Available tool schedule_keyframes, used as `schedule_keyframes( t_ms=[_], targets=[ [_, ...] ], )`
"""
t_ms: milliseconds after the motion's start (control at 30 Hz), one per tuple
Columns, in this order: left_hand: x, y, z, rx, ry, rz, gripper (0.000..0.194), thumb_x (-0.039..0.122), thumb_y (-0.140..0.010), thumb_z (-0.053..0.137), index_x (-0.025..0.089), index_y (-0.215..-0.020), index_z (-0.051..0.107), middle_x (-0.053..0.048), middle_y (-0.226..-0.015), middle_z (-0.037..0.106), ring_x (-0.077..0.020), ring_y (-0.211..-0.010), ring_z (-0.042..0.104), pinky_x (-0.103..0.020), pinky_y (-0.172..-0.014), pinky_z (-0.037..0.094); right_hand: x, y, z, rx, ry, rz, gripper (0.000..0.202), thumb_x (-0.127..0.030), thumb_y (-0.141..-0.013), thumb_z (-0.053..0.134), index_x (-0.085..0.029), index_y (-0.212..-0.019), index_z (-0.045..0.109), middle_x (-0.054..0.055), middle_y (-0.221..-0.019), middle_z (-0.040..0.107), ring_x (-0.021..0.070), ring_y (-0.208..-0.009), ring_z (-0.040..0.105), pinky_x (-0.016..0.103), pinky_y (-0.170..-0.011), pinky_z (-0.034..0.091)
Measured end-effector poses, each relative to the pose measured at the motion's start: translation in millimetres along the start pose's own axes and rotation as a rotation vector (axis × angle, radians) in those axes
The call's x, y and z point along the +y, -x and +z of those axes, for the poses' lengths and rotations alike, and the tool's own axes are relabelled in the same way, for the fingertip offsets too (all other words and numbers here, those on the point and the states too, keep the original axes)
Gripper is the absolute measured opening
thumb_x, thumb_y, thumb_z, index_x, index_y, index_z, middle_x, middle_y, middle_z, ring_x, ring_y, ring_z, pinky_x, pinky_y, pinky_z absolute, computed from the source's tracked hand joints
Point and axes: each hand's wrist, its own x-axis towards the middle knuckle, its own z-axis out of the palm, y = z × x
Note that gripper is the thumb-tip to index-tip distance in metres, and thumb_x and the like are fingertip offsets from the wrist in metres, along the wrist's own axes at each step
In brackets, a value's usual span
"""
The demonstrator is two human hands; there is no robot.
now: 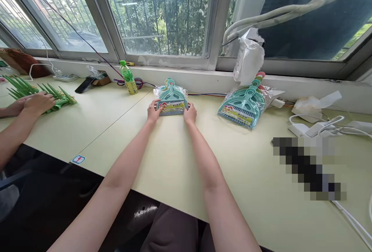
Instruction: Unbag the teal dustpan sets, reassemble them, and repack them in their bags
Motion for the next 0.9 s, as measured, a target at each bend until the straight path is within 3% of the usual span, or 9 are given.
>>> schedule_keyframes(
  t_ms=[67,167,267,400,467,567,700,900],
  targets=[
    [0,0,-0.1,0.001,-0.003,0.007,0.047,0.009,-0.076,0.064,0.024,-0.119,0.058,-0.007,-0.106,0.060,-0.0198,-0.096,0.058,-0.033,-0.087,0.048,0,1,-5,-0.022,0.008,-0.003,0.033,-0.013,-0.085,0.050,-0.014,-0.118,0.055,0.013,-0.109,0.065,0.0214,-0.099,0.060,0.035,-0.093,0.044],
    [3,1,0.0,0.010,-0.035,0.044,0.046,0.010,-0.077,0.064,0.024,-0.120,0.057,-0.008,-0.107,0.059,-0.0218,-0.100,0.057,-0.034,-0.089,0.047,-4,13,-13,0.052,0.058,-0.086,0.044,-0.008,-0.083,0.048,-0.013,-0.127,0.046,0.017,-0.120,0.057,0.0227,-0.110,0.055,0.038,-0.098,0.041],
    [5,1,0.6,0.003,-0.096,0.070,0.045,0.011,-0.078,0.063,0.023,-0.120,0.056,-0.009,-0.107,0.057,-0.0247,-0.105,0.055,-0.038,-0.095,0.044,-16,47,-28,0.105,0.064,-0.351,0.045,-0.007,-0.083,0.046,-0.015,-0.127,0.042,0.017,-0.128,0.044,0.0211,-0.112,0.051,0.039,-0.101,0.039],
    [6,0,4.2,0.007,-0.201,0.107,0.044,0.013,-0.080,0.059,0.021,-0.123,0.053,-0.012,-0.112,0.052,-0.0291,-0.114,0.048,-0.045,-0.102,0.038,-29,124,-63,-0.299,-0.074,-0.701,0.037,-0.011,-0.087,0.045,-0.024,-0.121,0.044,0.007,-0.113,0.046,0.0111,-0.074,0.056,0.030,-0.074,0.051],
    [5,1,6.1,0.020,-0.245,0.136,0.044,0.014,-0.081,0.057,0.020,-0.124,0.053,-0.015,-0.123,0.045,-0.0311,-0.120,0.044,-0.047,-0.105,0.035,-32,164,-88,-0.353,-0.187,-0.710,0.036,-0.013,-0.087,0.048,-0.027,-0.120,0.042,0.003,-0.105,0.045,0.0080,-0.065,0.053,0.026,-0.063,0.050],
    [6,6,5.8,0.020,-0.278,0.181,0.044,0.018,-0.081,0.056,0.019,-0.125,0.051,-0.017,-0.136,0.034,-0.0339,-0.128,0.036,-0.049,-0.108,0.032,-33,208,-134,-0.337,-0.299,-0.569,0.040,-0.012,-0.086,0.050,-0.029,-0.120,0.040,0.001,-0.099,0.043,0.0048,-0.057,0.050,0.021,-0.052,0.045],
    [17,15,-0.4,0.042,-0.312,0.246,0.054,0.028,-0.081,0.059,0.019,-0.132,0.043,-0.020,-0.145,0.026,-0.0371,-0.138,0.025,-0.056,-0.111,0.025,-36,234,-194,-0.210,-0.348,-0.469,0.037,-0.012,-0.085,0.051,-0.029,-0.116,0.042,0.001,-0.101,0.043,0.0059,-0.062,0.053,0.024,-0.057,0.048],
    [60,39,-8.8,0.029,-0.296,0.390,0.052,0.028,-0.080,0.059,0.024,-0.130,0.044,-0.014,-0.151,0.026,-0.0316,-0.143,0.020,-0.060,-0.116,0.006,-52,253,-256,0.201,-0.402,-0.518,0.035,-0.012,-0.083,0.055,-0.030,-0.111,0.044,0.000,-0.101,0.042,0.0069,-0.064,0.052,0.025,-0.058,0.049]
  ],
)
